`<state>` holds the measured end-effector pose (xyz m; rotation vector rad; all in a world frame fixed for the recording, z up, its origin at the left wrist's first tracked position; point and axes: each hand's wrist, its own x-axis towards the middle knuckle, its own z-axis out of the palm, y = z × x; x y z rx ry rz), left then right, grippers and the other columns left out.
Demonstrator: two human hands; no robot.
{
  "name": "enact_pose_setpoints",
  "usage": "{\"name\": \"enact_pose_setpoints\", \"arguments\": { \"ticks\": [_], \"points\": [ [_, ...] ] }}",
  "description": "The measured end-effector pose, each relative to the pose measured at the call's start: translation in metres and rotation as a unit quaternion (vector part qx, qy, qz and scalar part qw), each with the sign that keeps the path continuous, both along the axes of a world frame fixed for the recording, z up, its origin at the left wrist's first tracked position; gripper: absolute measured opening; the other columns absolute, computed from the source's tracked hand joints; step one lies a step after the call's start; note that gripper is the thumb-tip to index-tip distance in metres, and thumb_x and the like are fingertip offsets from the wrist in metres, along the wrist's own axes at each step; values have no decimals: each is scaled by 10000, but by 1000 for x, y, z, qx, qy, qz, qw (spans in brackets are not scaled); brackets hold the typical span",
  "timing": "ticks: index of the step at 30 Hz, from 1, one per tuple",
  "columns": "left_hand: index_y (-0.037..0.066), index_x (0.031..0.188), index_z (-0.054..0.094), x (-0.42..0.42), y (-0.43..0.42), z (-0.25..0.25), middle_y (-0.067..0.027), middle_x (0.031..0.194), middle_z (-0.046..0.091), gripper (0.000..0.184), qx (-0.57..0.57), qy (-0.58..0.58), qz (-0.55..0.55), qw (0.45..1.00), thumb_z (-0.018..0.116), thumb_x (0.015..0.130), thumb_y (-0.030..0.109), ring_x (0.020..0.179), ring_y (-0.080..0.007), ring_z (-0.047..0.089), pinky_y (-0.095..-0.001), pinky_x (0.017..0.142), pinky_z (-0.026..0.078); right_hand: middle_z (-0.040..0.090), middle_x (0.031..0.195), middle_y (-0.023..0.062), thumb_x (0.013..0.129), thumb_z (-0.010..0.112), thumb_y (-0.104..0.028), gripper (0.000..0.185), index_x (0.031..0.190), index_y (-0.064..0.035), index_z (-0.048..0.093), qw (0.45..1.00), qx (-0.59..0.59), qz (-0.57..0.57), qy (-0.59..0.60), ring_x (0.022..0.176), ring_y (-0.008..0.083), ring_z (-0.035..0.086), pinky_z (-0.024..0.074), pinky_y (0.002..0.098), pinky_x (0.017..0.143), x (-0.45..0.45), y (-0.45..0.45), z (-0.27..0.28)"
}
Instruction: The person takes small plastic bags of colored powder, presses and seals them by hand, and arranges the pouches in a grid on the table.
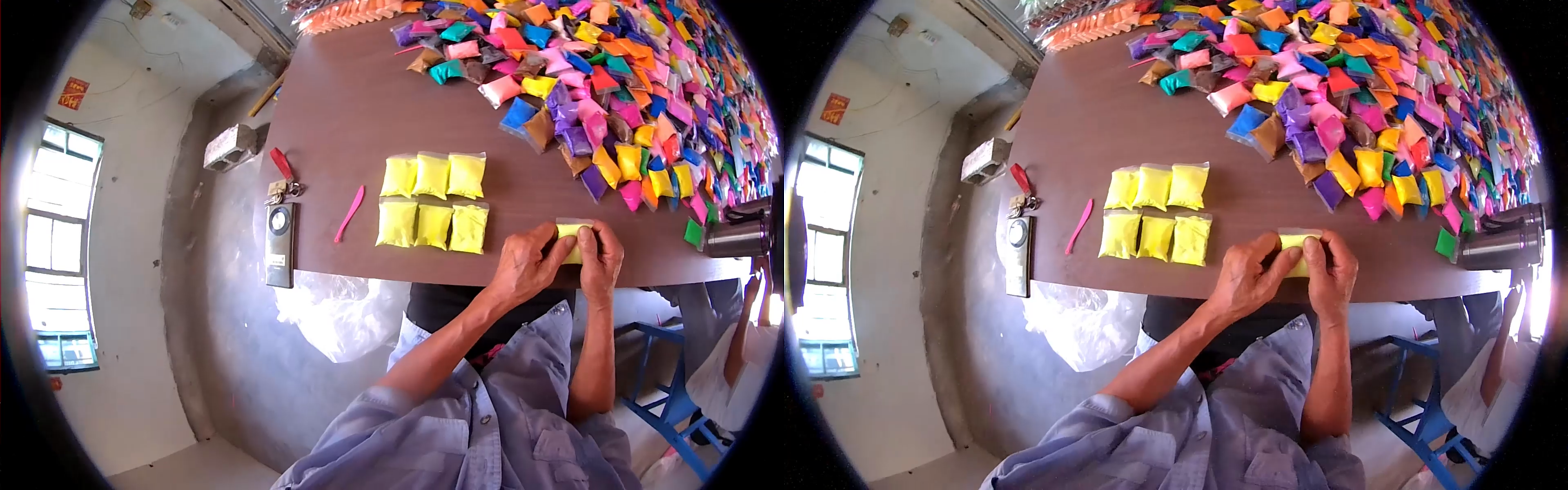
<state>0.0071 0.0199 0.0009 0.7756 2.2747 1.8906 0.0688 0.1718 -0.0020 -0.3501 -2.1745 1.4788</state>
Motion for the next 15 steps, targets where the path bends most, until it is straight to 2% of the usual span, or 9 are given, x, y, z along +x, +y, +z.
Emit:
{"name": "enact_pose_setpoints", "arguments": {
  "ticks": [4, 9, 12, 15],
  "points": [
    [-24, 833, 602, 0, -2, -2, -208, 642, 543, 299, 11, 10, 9, 1000, 726, 964, 215, 509, -250, 532, -392, 492, 425, 668, 860, 39, 1028, 639, -228, 243, 1039, 11, 683, 999, -22, 27, -4, 806, 105, 578, 493, 283, 731, -2, 0, 0],
    [-26, 830, 600, 1, 0, 4, -200, 663, 570, 307, 17, 22, -14, 1000, 728, 962, 220, 533, -253, 551, -390, 504, 432, 670, 890, 33, 1017, 657, -225, 232, 1042, 3, 689, 1000, -21, -11, 2, 820, 101, 581, 497, 281, 737, 2, 4, -2],
    [-30, 830, 601, 1, 1, 4, -183, 659, 572, 320, 2, 1, -30, 1000, 722, 969, 232, 538, -238, 551, -385, 507, 437, 678, 904, 31, 1006, 674, -222, 229, 1045, 2, 693, 1000, 0, -20, 7, 825, 98, 589, 502, 282, 739, 4, 8, -10],
    [-20, 820, 595, 2, 3, -5, -174, 651, 549, 315, 38, 11, 0, 999, 711, 977, 226, 534, -209, 506, -383, 501, 421, 685, 919, 37, 998, 677, -204, 221, 1061, 7, 699, 1000, -29, -10, 7, 828, 98, 597, 504, 283, 740, 1, 2, -6]
  ]
}}
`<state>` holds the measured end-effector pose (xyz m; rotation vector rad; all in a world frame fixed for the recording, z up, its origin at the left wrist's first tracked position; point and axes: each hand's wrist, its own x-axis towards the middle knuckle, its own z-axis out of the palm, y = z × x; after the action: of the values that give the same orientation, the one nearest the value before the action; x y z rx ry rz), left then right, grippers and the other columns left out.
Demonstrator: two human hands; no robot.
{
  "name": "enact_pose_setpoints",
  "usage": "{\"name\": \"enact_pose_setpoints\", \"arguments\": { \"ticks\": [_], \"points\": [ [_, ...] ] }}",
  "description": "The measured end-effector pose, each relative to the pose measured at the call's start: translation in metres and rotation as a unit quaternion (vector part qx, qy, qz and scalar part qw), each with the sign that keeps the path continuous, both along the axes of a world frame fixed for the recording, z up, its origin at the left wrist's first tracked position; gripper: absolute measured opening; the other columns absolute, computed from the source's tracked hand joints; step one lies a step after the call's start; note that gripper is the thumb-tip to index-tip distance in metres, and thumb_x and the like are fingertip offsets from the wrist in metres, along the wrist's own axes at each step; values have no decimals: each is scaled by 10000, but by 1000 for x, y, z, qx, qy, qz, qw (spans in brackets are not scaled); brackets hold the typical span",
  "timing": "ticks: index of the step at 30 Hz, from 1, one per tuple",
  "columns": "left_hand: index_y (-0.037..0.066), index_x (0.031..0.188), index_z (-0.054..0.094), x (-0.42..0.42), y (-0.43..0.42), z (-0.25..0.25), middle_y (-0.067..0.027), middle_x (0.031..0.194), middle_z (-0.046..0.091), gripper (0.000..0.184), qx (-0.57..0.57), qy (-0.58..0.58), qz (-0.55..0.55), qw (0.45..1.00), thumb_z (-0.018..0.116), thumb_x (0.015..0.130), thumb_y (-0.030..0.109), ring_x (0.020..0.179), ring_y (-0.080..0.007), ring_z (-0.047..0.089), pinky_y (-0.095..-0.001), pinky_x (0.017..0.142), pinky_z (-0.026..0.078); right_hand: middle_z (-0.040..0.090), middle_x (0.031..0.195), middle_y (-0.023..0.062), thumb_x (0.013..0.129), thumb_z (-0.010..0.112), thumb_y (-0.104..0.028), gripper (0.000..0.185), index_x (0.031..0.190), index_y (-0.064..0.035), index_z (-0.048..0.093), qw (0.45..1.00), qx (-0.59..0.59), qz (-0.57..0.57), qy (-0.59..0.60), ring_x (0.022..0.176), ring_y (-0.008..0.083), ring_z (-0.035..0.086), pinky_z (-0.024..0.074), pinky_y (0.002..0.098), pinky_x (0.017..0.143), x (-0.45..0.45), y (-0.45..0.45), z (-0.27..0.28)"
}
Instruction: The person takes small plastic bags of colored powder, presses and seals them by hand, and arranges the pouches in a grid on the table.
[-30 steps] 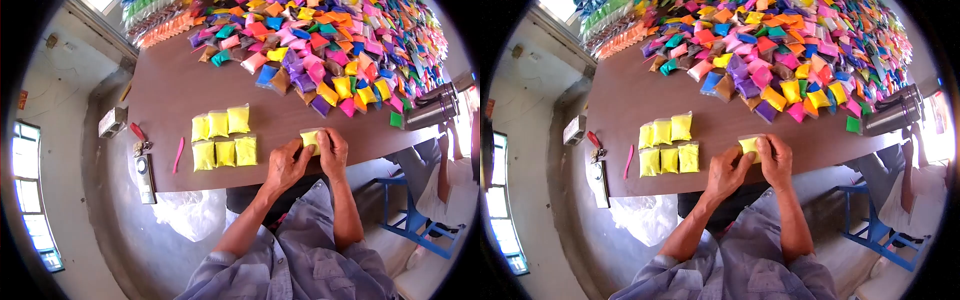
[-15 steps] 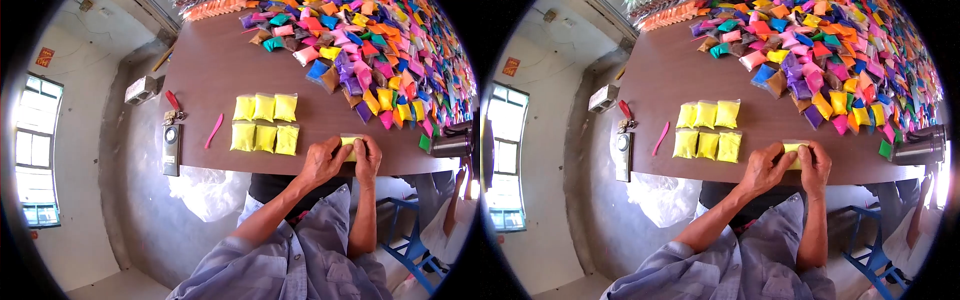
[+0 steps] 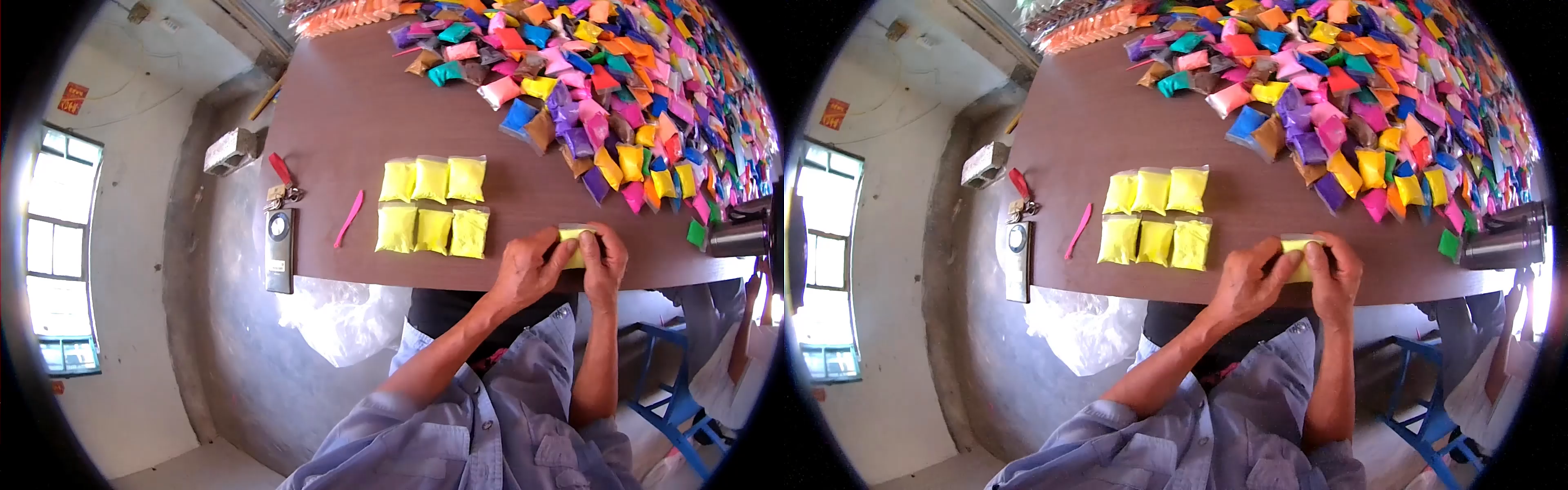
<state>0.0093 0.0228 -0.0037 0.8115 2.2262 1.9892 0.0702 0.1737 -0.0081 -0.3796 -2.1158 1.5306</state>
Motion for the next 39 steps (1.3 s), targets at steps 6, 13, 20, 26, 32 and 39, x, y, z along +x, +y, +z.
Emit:
{"name": "enact_pose_setpoints", "arguments": {
  "ticks": [6, 13, 20, 26, 32, 39],
  "points": [
    [-9, 791, 577, 0, -3, 2, -121, 616, 473, 294, -43, -34, -3, 998, 700, 983, 177, 603, -126, 409, -355, 519, 394, 690, 905, 37, 988, 679, -165, 202, 1079, 14, 706, 1000, -5, 18, -16, 822, 86, 600, 501, 266, 730, 3, -1, 7],
    [-29, 899, 659, -2, -3, 9, -54, 692, 594, 256, -43, -80, -16, 996, 705, 993, 205, 675, -77, 501, -290, 580, 440, 713, 896, 61, 976, 706, -139, 174, 1058, 14, 707, 1000, -5, 17, 16, 813, 98, 630, 512, 277, 713, -1, -1, 7],
    [-21, 942, 684, -1, -6, 7, 5, 722, 591, 194, -22, -102, -15, 994, 699, 997, 165, 686, -61, 495, -261, 592, 425, 721, 905, 92, 953, 693, -117, 152, 1037, 9, 706, 999, -3, 53, 7, 799, 153, 653, 519, 305, 723, -3, -3, 12],
    [-16, 977, 703, -1, 0, 11, -3, 759, 645, 186, -7, -104, -3, 995, 696, 1003, 169, 717, -60, 515, -256, 614, 435, 718, 908, 93, 951, 703, -127, 147, 1023, 0, 710, 998, 13, 55, 3, 811, 156, 656, 522, 312, 732, -2, -1, 16],
    [-23, 1001, 708, -2, -5, 7, -4, 772, 649, 206, -11, -64, 24, 998, 674, 1024, 180, 725, -59, 525, -243, 636, 447, 701, 882, 86, 958, 701, -122, 135, 1008, 3, 708, 996, 48, 55, 54, 789, 143, 645, 510, 297, 700, -6, -6, 16],
    [-37, 897, 662, 0, 0, 14, -156, 730, 654, 306, -48, -79, -17, 996, 724, 984, 250, 645, -158, 586, -339, 590, 478, 695, 888, 103, 979, 699, -178, 184, 1009, 4, 704, 999, -13, -11, 32, 796, 155, 647, 518, 311, 711, -1, -3, 13]
  ]
}}
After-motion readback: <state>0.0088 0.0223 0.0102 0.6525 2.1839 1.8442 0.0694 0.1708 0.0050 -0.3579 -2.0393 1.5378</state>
